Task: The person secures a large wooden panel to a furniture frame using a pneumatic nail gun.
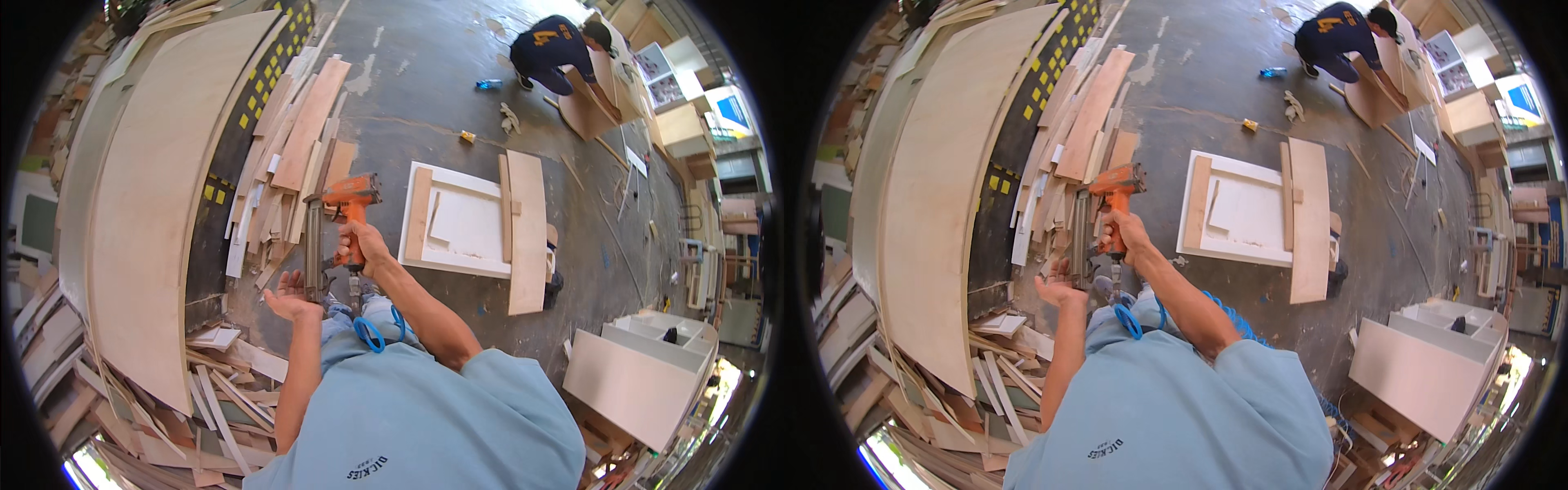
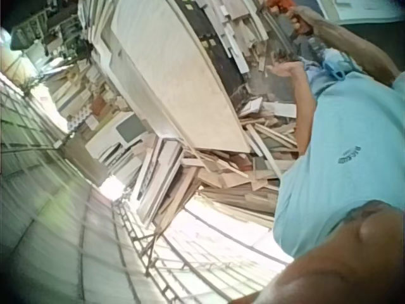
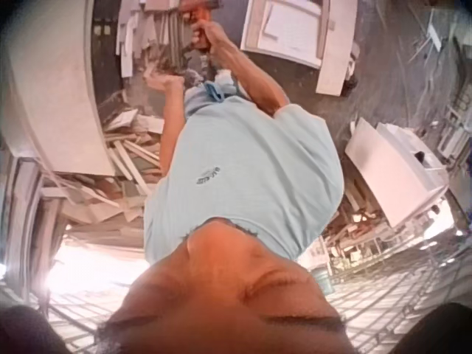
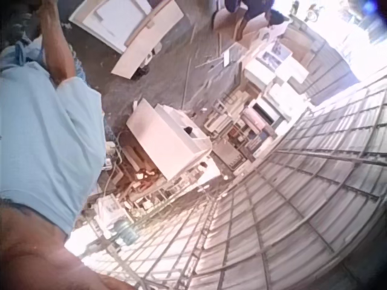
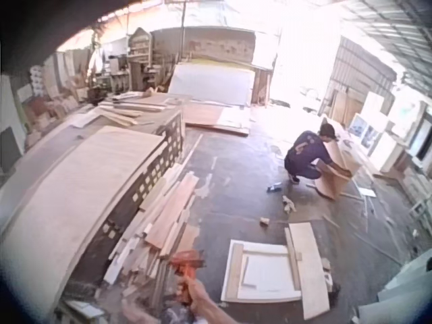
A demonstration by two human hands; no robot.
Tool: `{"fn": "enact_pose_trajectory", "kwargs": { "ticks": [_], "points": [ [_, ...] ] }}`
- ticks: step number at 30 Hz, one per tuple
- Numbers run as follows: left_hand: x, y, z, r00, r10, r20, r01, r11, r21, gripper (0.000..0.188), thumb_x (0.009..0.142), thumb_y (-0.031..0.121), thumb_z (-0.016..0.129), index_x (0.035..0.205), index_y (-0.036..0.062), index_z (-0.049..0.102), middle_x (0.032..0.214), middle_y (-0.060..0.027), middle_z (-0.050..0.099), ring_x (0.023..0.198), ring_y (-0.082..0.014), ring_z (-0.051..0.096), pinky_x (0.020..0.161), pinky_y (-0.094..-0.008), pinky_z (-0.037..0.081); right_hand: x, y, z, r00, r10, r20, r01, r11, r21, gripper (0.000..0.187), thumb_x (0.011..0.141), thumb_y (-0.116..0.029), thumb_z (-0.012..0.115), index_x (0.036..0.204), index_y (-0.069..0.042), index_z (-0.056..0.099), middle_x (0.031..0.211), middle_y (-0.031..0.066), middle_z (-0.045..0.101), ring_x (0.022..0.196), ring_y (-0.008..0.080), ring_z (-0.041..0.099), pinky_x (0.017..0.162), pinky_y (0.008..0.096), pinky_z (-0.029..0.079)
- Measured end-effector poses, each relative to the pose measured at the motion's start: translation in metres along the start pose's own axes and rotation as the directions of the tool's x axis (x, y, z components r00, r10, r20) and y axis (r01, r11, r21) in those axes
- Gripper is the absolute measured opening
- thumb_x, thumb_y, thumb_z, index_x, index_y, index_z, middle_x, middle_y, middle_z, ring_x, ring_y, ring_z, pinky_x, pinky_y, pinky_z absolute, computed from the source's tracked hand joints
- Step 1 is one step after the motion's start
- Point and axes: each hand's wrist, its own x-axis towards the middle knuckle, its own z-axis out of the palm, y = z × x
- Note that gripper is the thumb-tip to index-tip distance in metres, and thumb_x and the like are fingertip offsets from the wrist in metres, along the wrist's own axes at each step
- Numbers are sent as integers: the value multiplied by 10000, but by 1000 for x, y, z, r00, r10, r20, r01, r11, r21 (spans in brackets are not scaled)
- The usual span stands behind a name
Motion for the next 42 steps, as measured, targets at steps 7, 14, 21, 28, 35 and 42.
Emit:
{"fn": "enact_pose_trajectory", "kwargs": {
  "ticks": [7,14,21,28,35,42],
  "points": [
    [6,-3,22,978,157,140,-123,968,-220,735,904,672,342,1103,-3,554,1014,-185,638,961,-320,598,906,-416,457,-19,-19,28,983,-140,117,163,962,-221,115,849,-121,574,824,-46,489,619,30,477,494,155,500,427,323,443],
    [-10,22,-10,987,148,58,-103,875,-473,770,869,706,372,1118,0,552,1045,-191,621,1017,-334,594,894,-442,450,-11,-37,32,936,-159,313,240,941,-240,186,843,-121,575,996,-37,509,614,22,466,480,159,497,593,354,514],
    [-11,19,28,989,128,76,-64,824,-563,730,877,704,356,1065,21,533,989,-182,614,886,-349,630,804,-428,467,-24,-15,54,904,-167,393,308,892,-331,537,827,-82,541,1350,-14,442,633,-3,405,500,136,441,613,337,479],
    [-9,44,0,968,205,142,-91,820,-565,504,938,510,450,1045,33,570,937,-150,644,874,-327,656,780,-486,492,-17,-10,91,846,-44,532,272,892,-360,382,819,-78,552,1192,-2,527,623,18,435,488,146,454,567,325,465],
    [61,73,-184,963,217,-159,-267,845,-463,177,913,124,592,1072,47,588,915,-112,674,804,-261,684,700,-368,565,44,-11,70,910,-22,414,370,493,-787,141,831,-59,592,958,-22,543,602,44,487,431,154,491,426,309,442],
    [128,153,-393,800,296,-522,-600,413,-685,352,959,262,572,1266,102,506,1234,-108,597,1205,-275,530,1001,-481,432,75,54,52,957,-29,288,286,250,-925,110,797,-58,592,842,-39,494,573,51,490,377,173,496,323,316,414]
  ]
}}
